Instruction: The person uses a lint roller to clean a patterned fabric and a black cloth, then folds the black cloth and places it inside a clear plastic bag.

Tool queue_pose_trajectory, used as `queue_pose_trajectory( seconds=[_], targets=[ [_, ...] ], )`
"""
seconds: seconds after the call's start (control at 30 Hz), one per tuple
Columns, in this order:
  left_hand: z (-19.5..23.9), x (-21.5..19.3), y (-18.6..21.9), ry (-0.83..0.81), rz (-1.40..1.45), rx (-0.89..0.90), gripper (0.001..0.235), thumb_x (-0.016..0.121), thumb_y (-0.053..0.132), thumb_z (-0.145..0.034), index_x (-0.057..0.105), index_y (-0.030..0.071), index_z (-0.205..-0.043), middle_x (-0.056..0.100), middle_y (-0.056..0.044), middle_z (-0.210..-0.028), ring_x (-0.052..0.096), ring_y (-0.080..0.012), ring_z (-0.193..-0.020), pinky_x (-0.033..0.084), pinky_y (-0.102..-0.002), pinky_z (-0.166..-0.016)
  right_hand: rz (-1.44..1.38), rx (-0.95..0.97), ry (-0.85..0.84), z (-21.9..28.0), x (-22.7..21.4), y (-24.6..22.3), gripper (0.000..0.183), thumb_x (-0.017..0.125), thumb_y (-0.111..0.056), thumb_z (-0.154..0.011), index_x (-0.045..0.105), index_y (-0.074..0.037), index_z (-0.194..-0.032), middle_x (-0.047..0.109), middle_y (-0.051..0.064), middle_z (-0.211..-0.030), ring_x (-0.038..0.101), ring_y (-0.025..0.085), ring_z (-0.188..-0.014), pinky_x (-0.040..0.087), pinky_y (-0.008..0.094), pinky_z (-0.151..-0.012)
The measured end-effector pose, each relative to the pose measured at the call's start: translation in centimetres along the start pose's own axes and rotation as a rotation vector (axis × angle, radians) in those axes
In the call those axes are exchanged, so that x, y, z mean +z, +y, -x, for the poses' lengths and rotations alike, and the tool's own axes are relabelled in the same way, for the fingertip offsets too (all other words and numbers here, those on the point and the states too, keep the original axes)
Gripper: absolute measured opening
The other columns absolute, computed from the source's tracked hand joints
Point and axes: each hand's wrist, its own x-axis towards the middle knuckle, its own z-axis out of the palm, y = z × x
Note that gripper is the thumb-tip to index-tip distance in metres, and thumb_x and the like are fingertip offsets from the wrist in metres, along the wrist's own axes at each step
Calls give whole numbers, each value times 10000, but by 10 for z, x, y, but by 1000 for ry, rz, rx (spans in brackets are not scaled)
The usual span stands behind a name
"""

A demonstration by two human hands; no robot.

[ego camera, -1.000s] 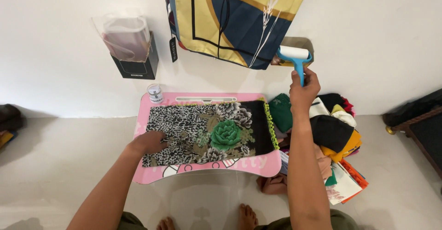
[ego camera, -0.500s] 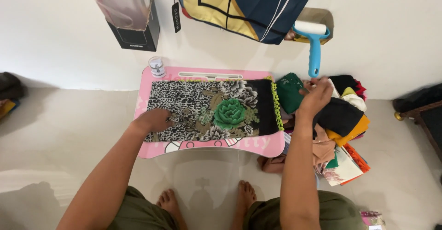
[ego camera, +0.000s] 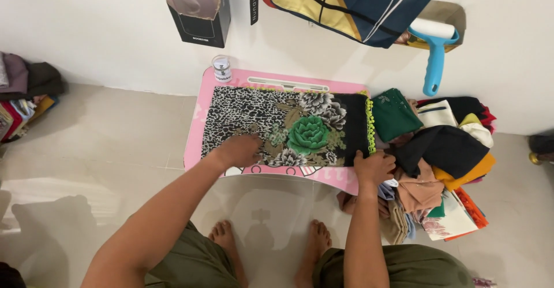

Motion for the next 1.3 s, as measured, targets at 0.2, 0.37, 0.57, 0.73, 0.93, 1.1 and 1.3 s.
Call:
queue_pose_trajectory(
  seconds=[0.2,0.37,0.57,0.73,0.93,1.1,1.3],
  targets=[
    [-18,25,33,15,-50,164,679,562,362,-993,421,-67,-1501,333,-326,-1598,340,-472,-1478,388,-596,-1135,-168,-48,16,-14,21,11,525,782,-321,-874,582,49,-1189,537,250,-1155,528,456,-1165,440,587,-931],
    [-27,36,59,69,100,216,685,562,320,-996,359,-52,-1534,293,-342,-1601,273,-508,-1494,281,-608,-1198,-590,-23,71,-32,39,21,457,816,-181,-798,575,-20,-1151,628,192,-1083,624,390,-1092,496,495,-900],
    [-36,12,129,287,806,270,828,498,521,-1019,286,-93,-1534,304,-390,-1561,296,-543,-1465,286,-614,-1210,-835,-277,278,0,-2,-28,501,760,29,-801,567,-71,-1253,627,210,-1141,623,390,-1112,496,460,-940],
    [-78,11,156,319,1501,159,1089,464,731,-991,46,-68,-1602,104,-374,-1623,150,-548,-1504,224,-672,-1229,-781,-539,47,54,-43,-84,605,666,41,-806,545,-42,-1394,688,307,-1151,656,520,-1032,541,531,-865],
    [-151,97,134,634,2194,-103,727,841,506,-919,573,-8,-1358,587,-281,-1380,616,-371,-1236,531,-489,-1021,-684,-782,-372,83,-18,-91,732,634,42,-716,595,-79,-1438,690,192,-1239,557,410,-1261,378,512,-1134],
    [-144,83,126,817,2220,-363,226,767,215,-957,700,3,-998,730,-156,-903,709,-236,-753,584,-384,-686,-607,-845,-177,80,15,-65,919,747,-85,-627,508,-143,-1512,517,141,-1494,400,389,-1449,225,534,-1219],
    [-166,119,109,915,2368,-270,221,758,171,-971,662,-26,-997,744,-183,-957,703,-204,-840,575,-393,-787,-689,-911,-102,84,34,-58,702,708,4,-672,648,-84,-1366,636,165,-1389,521,420,-1354,323,505,-1192]
  ],
)
